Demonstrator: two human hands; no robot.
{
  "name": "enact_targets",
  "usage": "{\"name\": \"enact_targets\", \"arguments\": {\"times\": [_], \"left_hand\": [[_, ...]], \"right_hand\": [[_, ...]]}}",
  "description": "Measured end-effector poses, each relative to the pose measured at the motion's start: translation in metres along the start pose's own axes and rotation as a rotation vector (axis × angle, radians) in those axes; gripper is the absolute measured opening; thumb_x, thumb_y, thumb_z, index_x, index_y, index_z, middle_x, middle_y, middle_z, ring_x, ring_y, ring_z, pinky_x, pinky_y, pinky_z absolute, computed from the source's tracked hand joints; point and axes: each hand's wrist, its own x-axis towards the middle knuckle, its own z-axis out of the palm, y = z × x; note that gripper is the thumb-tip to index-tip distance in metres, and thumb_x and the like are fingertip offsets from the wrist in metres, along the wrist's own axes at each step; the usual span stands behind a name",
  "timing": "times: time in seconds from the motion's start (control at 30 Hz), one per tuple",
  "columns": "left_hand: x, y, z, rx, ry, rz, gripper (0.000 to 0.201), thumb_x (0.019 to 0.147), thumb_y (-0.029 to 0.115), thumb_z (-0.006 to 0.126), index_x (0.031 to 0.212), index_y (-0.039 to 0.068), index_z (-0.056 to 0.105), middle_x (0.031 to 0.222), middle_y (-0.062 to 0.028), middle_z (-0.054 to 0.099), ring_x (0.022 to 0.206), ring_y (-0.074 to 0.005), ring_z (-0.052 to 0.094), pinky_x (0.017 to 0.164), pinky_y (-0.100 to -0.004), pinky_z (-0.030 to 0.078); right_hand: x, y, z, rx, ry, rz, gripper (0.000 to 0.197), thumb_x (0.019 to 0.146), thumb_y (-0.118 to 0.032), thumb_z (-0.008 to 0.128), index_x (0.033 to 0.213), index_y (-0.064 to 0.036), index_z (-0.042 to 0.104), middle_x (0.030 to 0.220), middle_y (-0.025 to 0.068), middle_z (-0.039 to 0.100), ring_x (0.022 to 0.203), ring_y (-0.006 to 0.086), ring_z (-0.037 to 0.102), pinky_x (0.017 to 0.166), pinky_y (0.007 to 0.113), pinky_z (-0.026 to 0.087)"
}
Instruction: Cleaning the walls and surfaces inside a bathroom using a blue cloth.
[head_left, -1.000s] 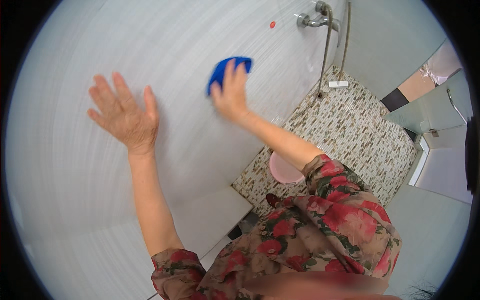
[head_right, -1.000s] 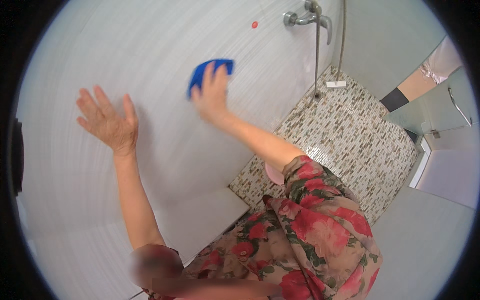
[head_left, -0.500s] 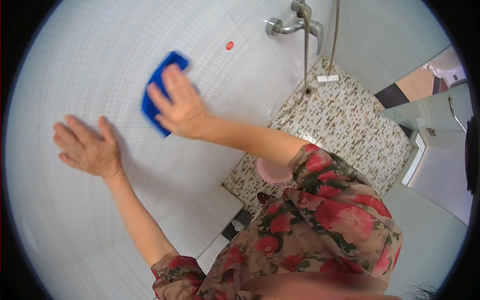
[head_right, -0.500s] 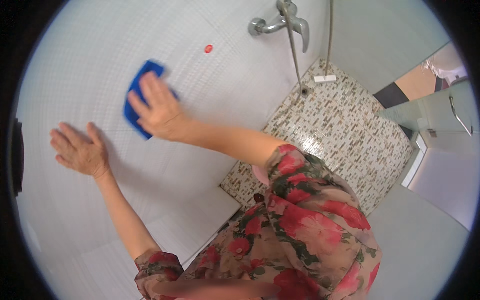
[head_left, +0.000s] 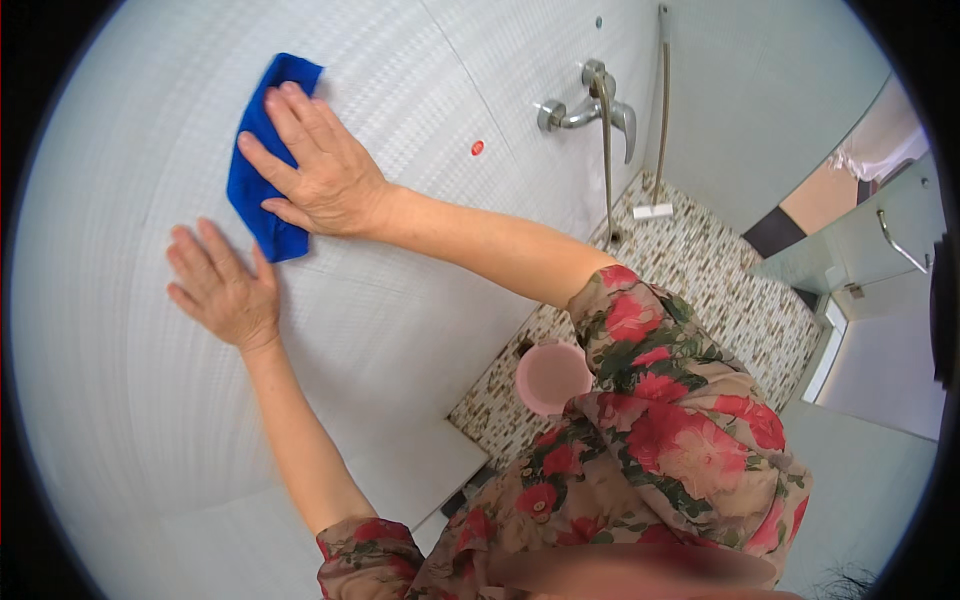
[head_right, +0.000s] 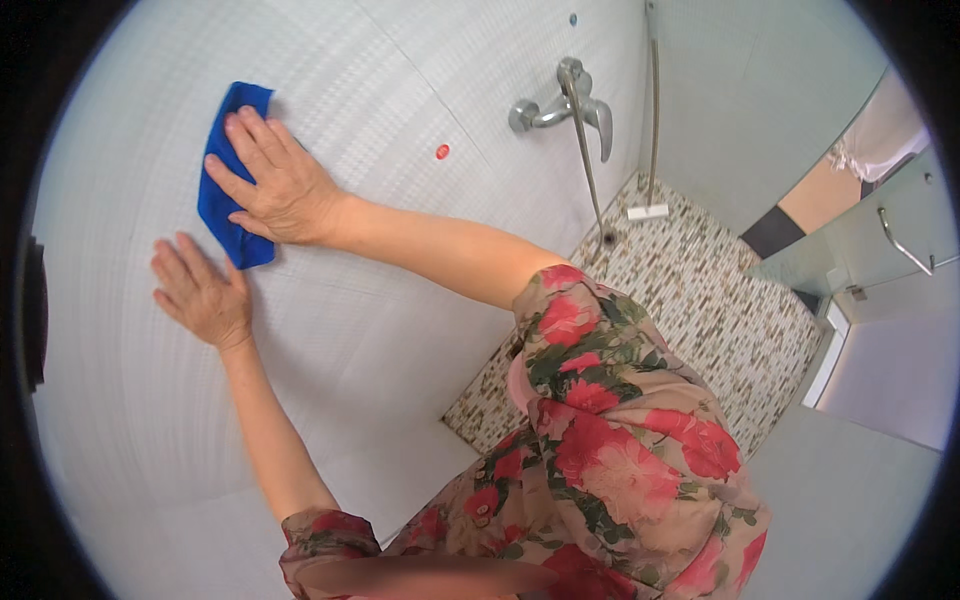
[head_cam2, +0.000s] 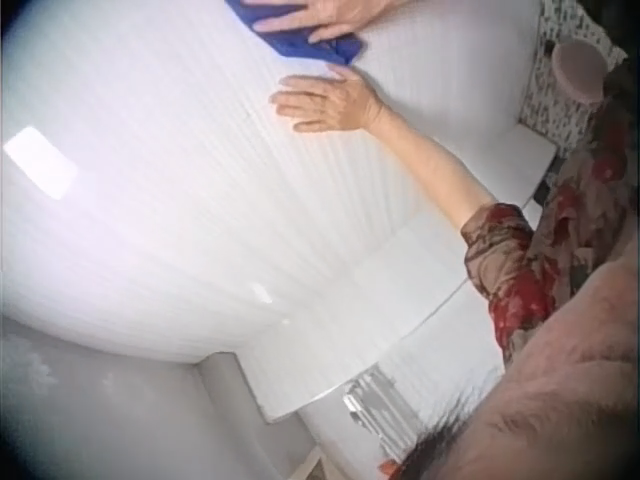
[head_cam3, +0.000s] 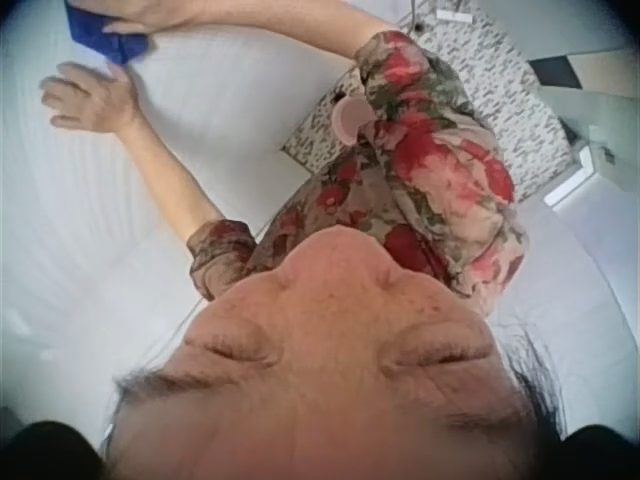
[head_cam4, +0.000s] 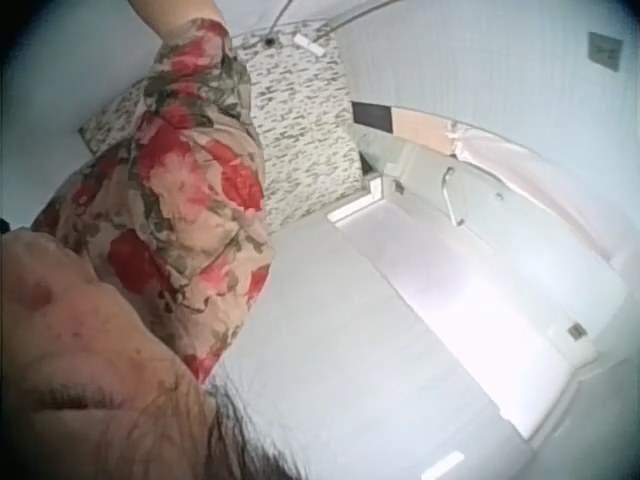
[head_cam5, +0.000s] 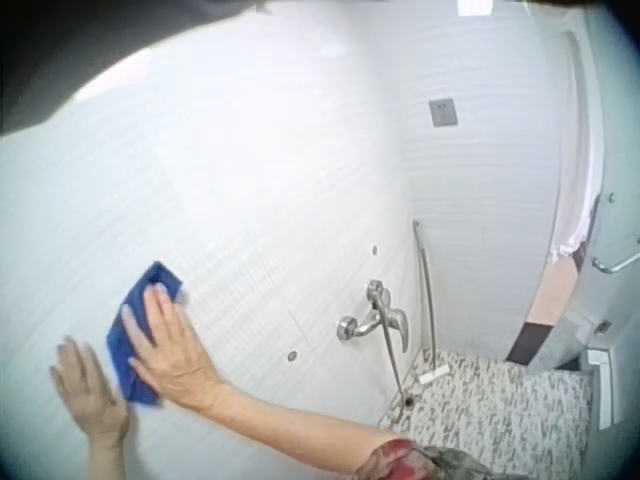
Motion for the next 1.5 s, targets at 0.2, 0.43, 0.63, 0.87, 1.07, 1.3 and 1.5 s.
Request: {"name": "enact_targets", "arguments": {"times": [0.2, 0.43, 0.63, 0.87, 1.07, 1.3, 1.5], "left_hand": [[0.011, 0.033, 0.032, -0.028, -0.080, -0.042, 0.070, 0.088, 0.054, 0.054, 0.147, 0.020, 0.039, 0.155, -0.0041, 0.032, 0.142, -0.0195, 0.030, 0.116, -0.0446, 0.014], [0.000, 0.048, 0.071, -0.106, -0.089, -0.018, 0.068, 0.089, 0.050, 0.057, 0.147, 0.021, 0.037, 0.156, -0.0005, 0.030, 0.142, -0.0170, 0.029, 0.116, -0.0450, 0.018], [-0.033, 0.033, 0.058, -0.221, -0.062, -0.139, 0.068, 0.090, 0.042, 0.059, 0.147, 0.014, 0.036, 0.157, -0.0101, 0.027, 0.144, -0.0282, 0.025, 0.114, -0.0539, 0.019], [-0.037, 0.058, 0.035, -0.405, 0.011, -0.226, 0.068, 0.089, 0.035, 0.062, 0.146, 0.008, 0.037, 0.156, -0.0175, 0.026, 0.144, -0.0367, 0.023, 0.113, -0.0581, 0.016], [-0.023, 0.041, 0.026, -0.308, 0.049, -0.177, 0.067, 0.088, 0.039, 0.062, 0.146, 0.012, 0.040, 0.155, -0.0140, 0.028, 0.145, -0.0307, 0.023, 0.116, -0.0511, 0.012], [-0.088, -0.015, -0.012, -0.021, 0.065, -0.284, 0.070, 0.091, 0.051, 0.053, 0.145, 0.009, 0.041, 0.155, -0.0145, 0.028, 0.146, -0.0283, 0.021, 0.118, -0.0471, 0.006], [-0.099, -0.030, -0.018, -0.027, 0.086, -0.281, 0.068, 0.093, 0.054, 0.046, 0.142, 0.008, 0.044, 0.153, -0.0185, 0.032, 0.145, -0.0318, 0.024, 0.118, -0.0461, 0.006]], "right_hand": [[0.034, 0.104, -0.006, -0.227, 0.024, -0.026, 0.072, 0.074, -0.039, 0.074, 0.134, -0.0074, 0.049, 0.138, 0.0335, 0.039, 0.129, 0.0494, 0.037, 0.108, 0.057, 0.031], [-0.011, 0.192, -0.043, -0.540, -0.186, 0.037, 0.077, 0.085, -0.038, 0.066, 0.144, -0.0023, 0.034, 0.142, 0.0374, 0.032, 0.133, 0.0477, 0.033, 0.111, 0.051, 0.029], [-0.009, 0.202, -0.051, -0.615, -0.287, 0.134, 0.075, 0.089, -0.038, 0.062, 0.146, -0.0007, 0.030, 0.144, 0.0379, 0.029, 0.135, 0.0477, 0.031, 0.112, 0.049, 0.029], [0.010, 0.179, -0.042, -0.573, -0.273, -0.020, 0.076, 0.088, -0.037, 0.063, 0.146, -0.0012, 0.029, 0.144, 0.0380, 0.028, 0.136, 0.0481, 0.029, 0.112, 0.049, 0.029], [0.042, 0.174, -0.037, -0.493, -0.166, -0.082, 0.081, 0.083, -0.020, 0.066, 0.149, -0.0016, 0.022, 0.144, 0.0384, 0.026, 0.136, 0.0494, 0.029, 0.114, 0.049, 0.027], [0.064, 0.141, -0.043, -0.441, -0.057, 0.104, 0.087, 0.079, -0.012, 0.060, 0.151, 0.0004, 0.014, 0.147, 0.0385, 0.021, 0.138, 0.0497, 0.022, 0.116, 0.050, 0.018], [0.061, -0.062, 0.018, 0.017, -0.004, -0.450, 0.027, 0.085, -0.017, 0.055, 0.111, -0.0103, 0.060, 0.118, 0.0172, 0.056, 0.111, 0.0331, 0.052, 0.097, 0.044, 0.043]]}}
